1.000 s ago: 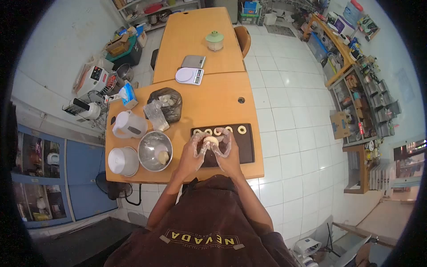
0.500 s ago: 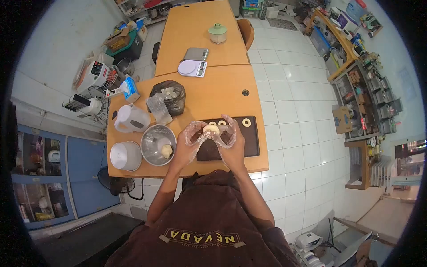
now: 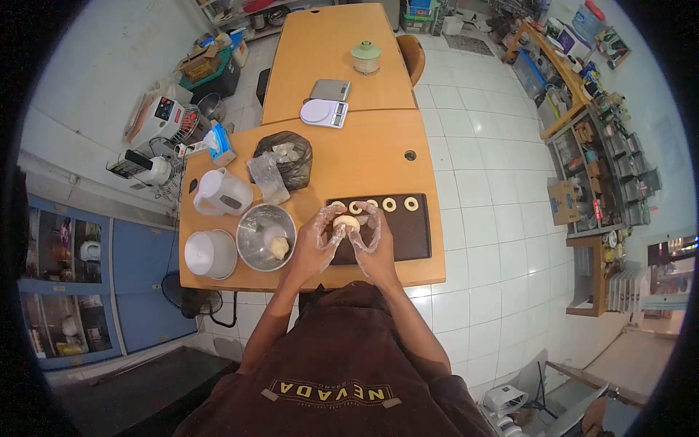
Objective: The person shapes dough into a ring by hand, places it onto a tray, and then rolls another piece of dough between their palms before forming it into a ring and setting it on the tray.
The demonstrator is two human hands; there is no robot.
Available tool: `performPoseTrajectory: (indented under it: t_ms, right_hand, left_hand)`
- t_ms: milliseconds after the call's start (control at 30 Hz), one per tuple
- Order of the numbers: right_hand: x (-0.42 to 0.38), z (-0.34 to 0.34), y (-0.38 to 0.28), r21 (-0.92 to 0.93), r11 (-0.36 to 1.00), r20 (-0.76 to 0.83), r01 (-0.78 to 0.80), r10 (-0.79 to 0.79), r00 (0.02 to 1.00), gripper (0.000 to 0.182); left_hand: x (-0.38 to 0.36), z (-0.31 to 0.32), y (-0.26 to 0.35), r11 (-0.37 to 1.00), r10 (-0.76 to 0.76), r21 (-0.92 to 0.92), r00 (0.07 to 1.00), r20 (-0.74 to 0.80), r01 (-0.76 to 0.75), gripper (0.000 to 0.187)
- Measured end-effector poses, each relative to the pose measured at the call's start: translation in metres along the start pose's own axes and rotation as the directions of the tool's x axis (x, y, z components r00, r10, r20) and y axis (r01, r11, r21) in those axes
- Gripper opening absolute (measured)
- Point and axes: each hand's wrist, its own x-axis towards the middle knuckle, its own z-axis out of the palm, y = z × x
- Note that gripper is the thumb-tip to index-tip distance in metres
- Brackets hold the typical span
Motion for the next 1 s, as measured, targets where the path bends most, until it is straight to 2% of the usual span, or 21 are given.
performPoseTrajectory:
  t_ms: [67,167,300,400,500,633,733,967,1000]
  right_hand:
    - [-0.002,0.0,-0.005,0.005,1.0,0.026,0.001,-0.001,1.0,0.048]
    - [-0.004,0.0,0.001,0.146,0.988,0.05,-0.043,0.036,0.998,0.049]
    - [-0.001,-0.002,-0.009,0.1,0.993,0.035,-0.062,0.059,0.998,0.05]
    - [0.005,-0.001,-0.009,0.092,0.996,0.002,0.008,-0.008,1.0,0.051]
    - [0.005,-0.003,-0.02,0.003,0.999,-0.019,0.038,-0.038,0.999,0.049]
    - [0.007,-0.002,-0.032,0.167,0.985,-0.047,0.033,-0.026,0.999,0.046]
    - [0.005,-0.007,-0.035,0.113,0.993,-0.022,0.036,-0.034,0.999,0.046]
    - [0.007,-0.031,-0.022,0.014,0.999,0.027,0.04,-0.041,0.999,0.04]
    - [0.006,-0.032,-0.025,-0.068,0.997,0.03,0.048,-0.046,0.999,0.041]
  left_hand:
    - [-0.003,-0.002,-0.004,1.0,0.008,0.012,1.0,0.012,-0.008,0.042]
    - [-0.001,-0.005,-0.003,0.995,0.048,0.086,0.998,0.028,-0.051,0.037]
    - [0.0,-0.006,-0.001,0.985,0.078,0.152,0.997,-0.002,-0.077,0.031]
    - [0.002,-0.003,0.0,0.972,-0.116,-0.206,0.993,-0.017,0.11,0.027]
    - [0.004,-0.006,0.003,0.9,-0.193,-0.394,0.981,0.025,0.187,0.026]
    - [0.005,-0.01,0.009,0.856,-0.224,-0.465,0.973,0.057,0.224,0.029]
    - [0.003,-0.008,0.011,0.787,-0.23,-0.571,0.97,0.076,0.232,0.03]
    - [-0.001,0.002,0.007,0.785,-0.206,-0.571,0.971,0.124,0.24,0.031]
    - [-0.001,0.004,0.009,0.784,-0.212,-0.572,0.971,0.115,0.239,0.031]
